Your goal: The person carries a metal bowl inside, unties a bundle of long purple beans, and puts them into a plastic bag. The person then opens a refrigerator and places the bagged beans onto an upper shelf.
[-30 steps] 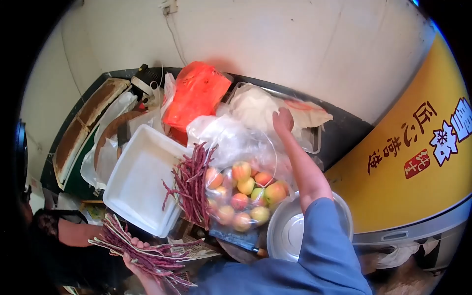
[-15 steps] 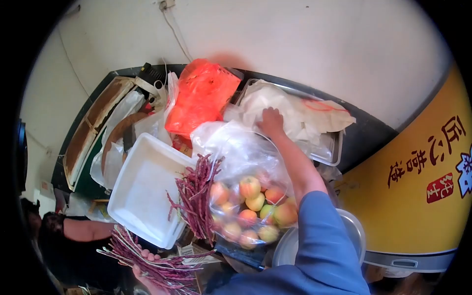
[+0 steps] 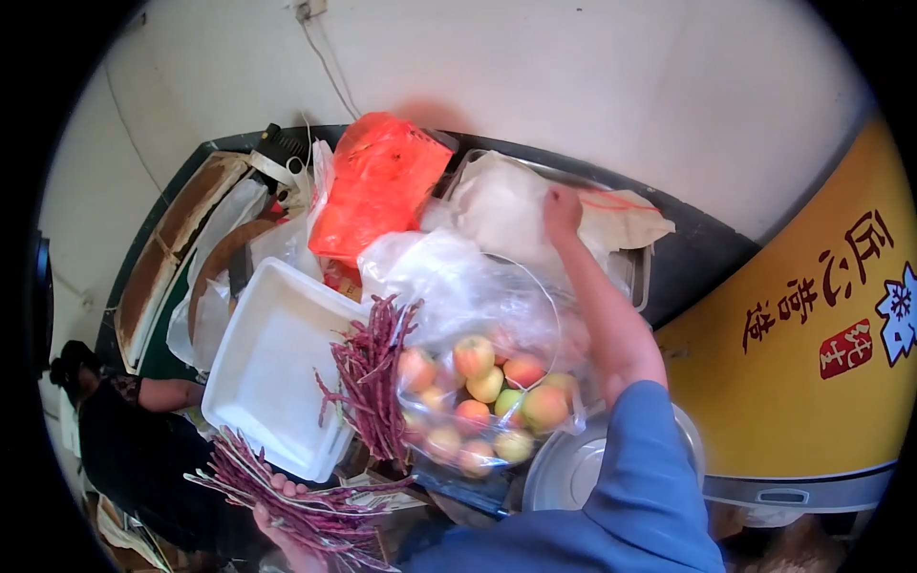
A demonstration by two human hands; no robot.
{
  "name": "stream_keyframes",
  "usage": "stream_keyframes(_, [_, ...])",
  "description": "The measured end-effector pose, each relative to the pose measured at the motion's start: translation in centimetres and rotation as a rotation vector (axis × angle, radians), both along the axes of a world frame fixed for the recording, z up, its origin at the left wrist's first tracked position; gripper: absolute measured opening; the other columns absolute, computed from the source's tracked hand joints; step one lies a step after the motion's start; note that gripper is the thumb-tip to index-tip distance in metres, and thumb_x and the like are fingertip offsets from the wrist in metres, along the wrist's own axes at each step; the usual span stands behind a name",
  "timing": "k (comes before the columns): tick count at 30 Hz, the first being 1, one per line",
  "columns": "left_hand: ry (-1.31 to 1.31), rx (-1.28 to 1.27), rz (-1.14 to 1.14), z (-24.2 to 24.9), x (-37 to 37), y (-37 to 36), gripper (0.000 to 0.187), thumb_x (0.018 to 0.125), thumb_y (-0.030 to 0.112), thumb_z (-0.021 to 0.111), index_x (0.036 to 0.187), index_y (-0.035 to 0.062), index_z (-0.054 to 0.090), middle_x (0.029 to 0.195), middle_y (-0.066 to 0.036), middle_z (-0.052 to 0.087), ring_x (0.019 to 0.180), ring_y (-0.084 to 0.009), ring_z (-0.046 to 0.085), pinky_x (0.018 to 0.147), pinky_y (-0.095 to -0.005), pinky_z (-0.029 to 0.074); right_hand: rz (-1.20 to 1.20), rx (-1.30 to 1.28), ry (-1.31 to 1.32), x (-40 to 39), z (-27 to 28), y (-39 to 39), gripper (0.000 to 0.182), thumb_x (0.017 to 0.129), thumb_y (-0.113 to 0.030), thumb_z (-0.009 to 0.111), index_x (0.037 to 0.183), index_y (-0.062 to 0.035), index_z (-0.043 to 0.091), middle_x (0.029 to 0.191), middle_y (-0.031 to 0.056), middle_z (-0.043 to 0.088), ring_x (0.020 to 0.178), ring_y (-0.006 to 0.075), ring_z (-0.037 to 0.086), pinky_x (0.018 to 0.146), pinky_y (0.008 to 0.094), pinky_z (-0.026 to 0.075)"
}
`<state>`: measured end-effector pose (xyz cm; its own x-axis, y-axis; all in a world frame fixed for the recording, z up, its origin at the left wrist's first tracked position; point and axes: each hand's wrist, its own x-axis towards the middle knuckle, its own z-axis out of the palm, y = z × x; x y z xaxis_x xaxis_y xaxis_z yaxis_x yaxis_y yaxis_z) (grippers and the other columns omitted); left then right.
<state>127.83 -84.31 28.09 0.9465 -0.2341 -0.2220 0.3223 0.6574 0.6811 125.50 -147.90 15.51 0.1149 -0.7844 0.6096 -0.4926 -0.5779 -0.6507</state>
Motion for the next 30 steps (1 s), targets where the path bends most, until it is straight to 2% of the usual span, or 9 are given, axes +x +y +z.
stream_keyframes(3, [-0.011, -0.013, -0.039, -0.9, 0.6, 0.5, 0.056, 0.086, 0.03, 0.056, 0.132, 0.0027, 0.04, 0.099, -0.006, 0.056, 0.088, -0.0167, 0.057, 0.087, -0.0332, 0.05, -0.015, 0.045, -0.165, -1.2, 2.4, -1.1, 0.016, 0.084, -0.015, 0.059, 0.089, -0.0022, 0.069, 0.078, 0.0112, 0.067, 0.072, 0.0219, 0.063, 0.068, 0.0329, 0.049])
stream_keyframes(6, [-0.068, -0.07, -0.177, -1.9, 1.2, 1.3, 0.058, 0.085, 0.029, 0.057, 0.132, 0.0021, 0.038, 0.1, -0.007, 0.055, 0.089, -0.0184, 0.057, 0.088, -0.0343, 0.049, 0.084, 0.164, -0.268, -2.2, 6.0, -0.5, 0.018, 0.084, -0.018, 0.057, 0.087, -0.0027, 0.066, 0.088, 0.0165, 0.066, 0.083, 0.0314, 0.064, 0.074, 0.037, 0.048])
stream_keyframes(12, [-0.049, -0.118, -0.158, -0.9, 0.6, 0.2, 0.059, 0.084, 0.026, 0.058, 0.133, 0.0017, 0.036, 0.099, -0.008, 0.055, 0.09, -0.0215, 0.058, 0.088, -0.0378, 0.05, 0.168, 0.188, -0.594, -2.9, 11.6, 0.4, 0.02, 0.087, -0.016, 0.054, 0.089, 0.0016, 0.063, 0.084, 0.0157, 0.066, 0.082, 0.0228, 0.063, 0.076, 0.0351, 0.048])
stream_keyframes(15, [-0.045, -0.146, -0.183, -0.9, 0.7, 0.4, 0.059, 0.084, 0.026, 0.058, 0.133, 0.0019, 0.036, 0.099, -0.008, 0.055, 0.09, -0.0214, 0.058, 0.088, -0.0379, 0.05, 0.183, 0.143, -0.17, -3.2, 10.9, 1.3, 0.021, 0.087, -0.016, 0.053, 0.088, 0.0013, 0.064, 0.08, 0.0122, 0.065, 0.079, 0.0174, 0.061, 0.074, 0.0324, 0.048])
stream_keyframes(18, [-0.045, -0.132, -0.202, -1.0, 0.8, 0.3, 0.06, 0.083, 0.027, 0.059, 0.133, 0.0014, 0.036, 0.1, -0.008, 0.055, 0.09, -0.0211, 0.058, 0.088, -0.0374, 0.05, 0.064, 0.264, -0.225, -3.6, 12.1, 0.1, 0.021, 0.088, -0.016, 0.052, 0.086, 0.0008, 0.064, 0.08, 0.0113, 0.065, 0.076, 0.019, 0.061, 0.072, 0.0332, 0.048])
stream_keyframes(21, [-0.044, -0.12, -0.183, -0.7, 0.7, 0.1, 0.061, 0.082, 0.028, 0.06, 0.133, 0.001, 0.037, 0.1, -0.009, 0.056, 0.089, -0.0209, 0.058, 0.087, -0.037, 0.051, 0.147, 0.059, -0.668, -4.8, 20.8, 0.8, 0.021, 0.089, -0.019, 0.058, 0.086, 0.0, 0.065, 0.067, 0.0039, 0.059, 0.061, 0.0138, 0.053, 0.058, 0.031, 0.045])
stream_keyframes(24, [-0.071, -0.158, -0.235, -0.6, 0.8, -0.4, 0.062, 0.082, 0.028, 0.059, 0.133, 0.0008, 0.037, 0.098, -0.009, 0.056, 0.088, -0.0204, 0.058, 0.085, -0.0367, 0.051, 0.18, -0.154, -0.391, -3.7, 19.6, 1.9, 0.023, 0.089, -0.02, 0.057, 0.084, 0.0013, 0.064, 0.067, 0.0046, 0.059, 0.061, 0.0131, 0.053, 0.058, 0.0296, 0.045])
stream_keyframes(26, [-0.054, -0.121, -0.201, -0.2, 0.6, -0.9, 0.063, 0.081, 0.028, 0.06, 0.134, 0.0006, 0.038, 0.097, -0.008, 0.056, 0.088, -0.0201, 0.058, 0.084, -0.0362, 0.052, 0.392, 0.069, 0.067, -2.9, 13.0, 3.4, 0.023, 0.09, -0.019, 0.056, 0.084, 0.0017, 0.064, 0.067, 0.005, 0.06, 0.06, 0.0112, 0.053, 0.057, 0.0277, 0.044])
stream_keyframes(30, [-0.12, -0.213, -0.337, -2.4, 2.7, 0.3, 0.064, 0.08, 0.025, 0.06, 0.134, -0.0004, 0.036, 0.097, -0.01, 0.054, 0.086, -0.0218, 0.057, 0.085, -0.0386, 0.05, 0.36, 0.276, -0.223, -2.9, 14.5, 9.1, 0.022, 0.088, -0.02, 0.058, 0.084, 0.0013, 0.064, 0.069, 0.0067, 0.062, 0.063, 0.0125, 0.056, 0.06, 0.0284, 0.045])
